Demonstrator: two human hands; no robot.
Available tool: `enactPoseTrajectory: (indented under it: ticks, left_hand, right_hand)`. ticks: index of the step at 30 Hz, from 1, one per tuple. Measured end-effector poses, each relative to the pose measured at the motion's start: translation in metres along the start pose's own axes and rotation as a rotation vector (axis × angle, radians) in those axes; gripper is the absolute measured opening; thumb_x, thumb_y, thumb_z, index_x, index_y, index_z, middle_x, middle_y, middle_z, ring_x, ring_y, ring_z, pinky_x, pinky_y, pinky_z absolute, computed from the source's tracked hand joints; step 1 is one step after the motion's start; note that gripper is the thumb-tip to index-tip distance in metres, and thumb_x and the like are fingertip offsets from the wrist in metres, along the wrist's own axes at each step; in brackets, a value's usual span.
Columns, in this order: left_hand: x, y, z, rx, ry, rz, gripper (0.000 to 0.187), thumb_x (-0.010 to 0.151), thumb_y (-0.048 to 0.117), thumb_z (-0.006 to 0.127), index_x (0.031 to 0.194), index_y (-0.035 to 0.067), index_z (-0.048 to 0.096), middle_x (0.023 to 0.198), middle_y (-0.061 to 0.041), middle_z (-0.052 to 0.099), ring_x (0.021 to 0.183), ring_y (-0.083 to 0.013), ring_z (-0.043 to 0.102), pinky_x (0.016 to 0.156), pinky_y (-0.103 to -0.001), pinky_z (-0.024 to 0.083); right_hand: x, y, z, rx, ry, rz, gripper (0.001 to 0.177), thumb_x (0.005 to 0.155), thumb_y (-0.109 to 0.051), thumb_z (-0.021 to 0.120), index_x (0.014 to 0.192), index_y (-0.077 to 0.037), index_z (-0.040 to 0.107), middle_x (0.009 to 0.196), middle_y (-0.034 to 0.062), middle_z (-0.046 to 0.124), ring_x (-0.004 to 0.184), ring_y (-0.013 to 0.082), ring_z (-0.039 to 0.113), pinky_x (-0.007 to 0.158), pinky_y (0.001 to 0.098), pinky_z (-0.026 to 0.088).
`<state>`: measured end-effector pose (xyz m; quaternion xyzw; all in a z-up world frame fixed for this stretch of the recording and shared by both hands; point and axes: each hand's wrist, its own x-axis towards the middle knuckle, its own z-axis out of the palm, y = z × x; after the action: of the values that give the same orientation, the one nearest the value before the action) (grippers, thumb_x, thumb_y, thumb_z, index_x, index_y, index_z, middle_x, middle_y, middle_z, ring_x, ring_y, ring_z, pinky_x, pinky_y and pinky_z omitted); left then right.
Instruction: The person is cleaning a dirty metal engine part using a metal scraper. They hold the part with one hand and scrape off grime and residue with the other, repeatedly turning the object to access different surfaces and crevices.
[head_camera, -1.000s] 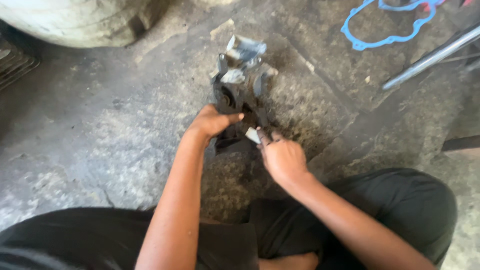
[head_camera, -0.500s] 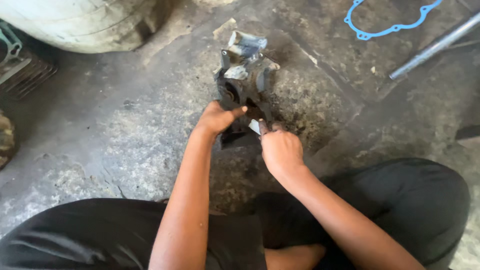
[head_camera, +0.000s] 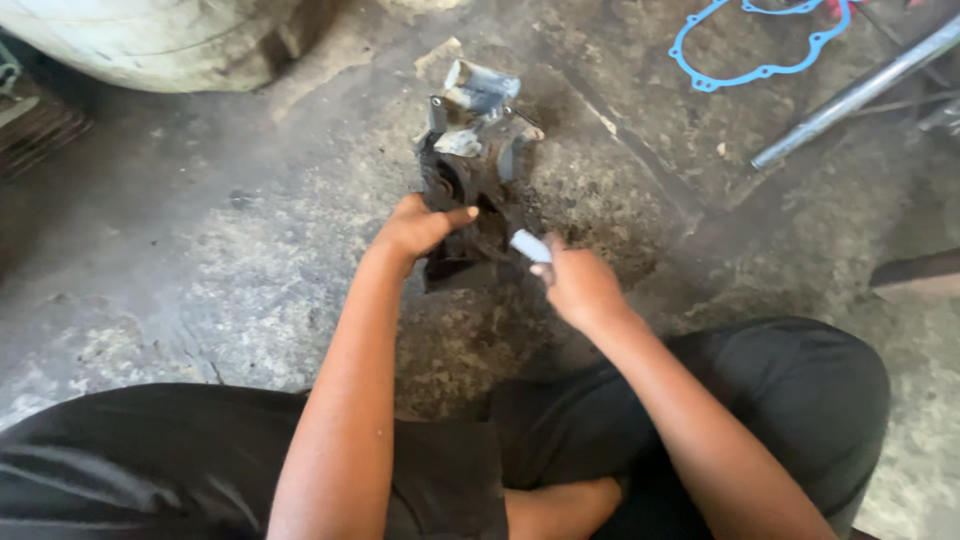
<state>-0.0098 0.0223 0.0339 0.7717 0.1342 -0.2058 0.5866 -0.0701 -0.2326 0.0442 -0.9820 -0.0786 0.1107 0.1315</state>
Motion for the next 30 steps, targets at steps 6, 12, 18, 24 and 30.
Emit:
enactPoseTrajectory:
  ticks: [6,12,18,24,30]
  left_hand:
    - [-0.005,0.003,-0.001,-0.029,-0.009,-0.025,0.045,0.076,0.033,0.085,0.102,-0.003,0.078,0.093,-0.011,0.079,0.080,-0.0212,0.072,0.077,-0.038,0.056]
    - [-0.004,0.001,-0.004,-0.015,-0.039,0.023,0.043,0.076,0.033,0.084,0.101,-0.002,0.079,0.093,-0.011,0.079,0.081,-0.0212,0.071,0.078,-0.038,0.055]
    - [-0.002,0.001,0.002,-0.007,0.044,0.006,0.046,0.075,0.034,0.085,0.102,-0.002,0.076,0.095,-0.012,0.079,0.083,-0.0228,0.073,0.080,-0.038,0.055]
    - [-0.001,0.001,0.003,0.011,0.039,0.017,0.044,0.077,0.032,0.085,0.103,-0.003,0.076,0.096,-0.012,0.078,0.084,-0.0217,0.073,0.082,-0.037,0.055]
    - [-0.003,-0.001,0.007,-0.127,0.014,0.065,0.036,0.076,0.024,0.083,0.101,0.000,0.077,0.093,-0.009,0.079,0.081,-0.0191,0.071,0.077,-0.036,0.056]
  right_hand:
    - [-0.008,-0.044,-0.002,-0.057,0.020,-0.014,0.027,0.103,-0.030,0.051,0.113,-0.007,0.064,0.074,0.0214,0.070,0.070,0.0433,0.069,0.066,0.0562,0.053]
    - [0.009,-0.059,-0.013,-0.215,0.118,-0.169,0.020,0.100,-0.026,0.055,0.106,-0.010,0.066,0.071,0.0188,0.069,0.062,0.0402,0.069,0.058,0.0528,0.054]
    - [0.000,-0.043,-0.012,-0.290,-0.044,-0.190,0.019,0.090,-0.017,0.061,0.106,-0.010,0.067,0.071,0.0164,0.071,0.066,0.0375,0.071,0.061,0.0514,0.056]
    - [-0.024,-0.037,-0.013,-0.213,0.007,-0.101,0.020,0.094,-0.021,0.059,0.108,-0.009,0.067,0.070,0.0187,0.070,0.066,0.0396,0.071,0.062,0.0524,0.056]
    - [0.001,-0.038,-0.020,-0.075,0.001,0.049,0.030,0.102,-0.031,0.053,0.103,-0.003,0.066,0.077,0.0220,0.070,0.074,0.0442,0.070,0.068,0.0565,0.054]
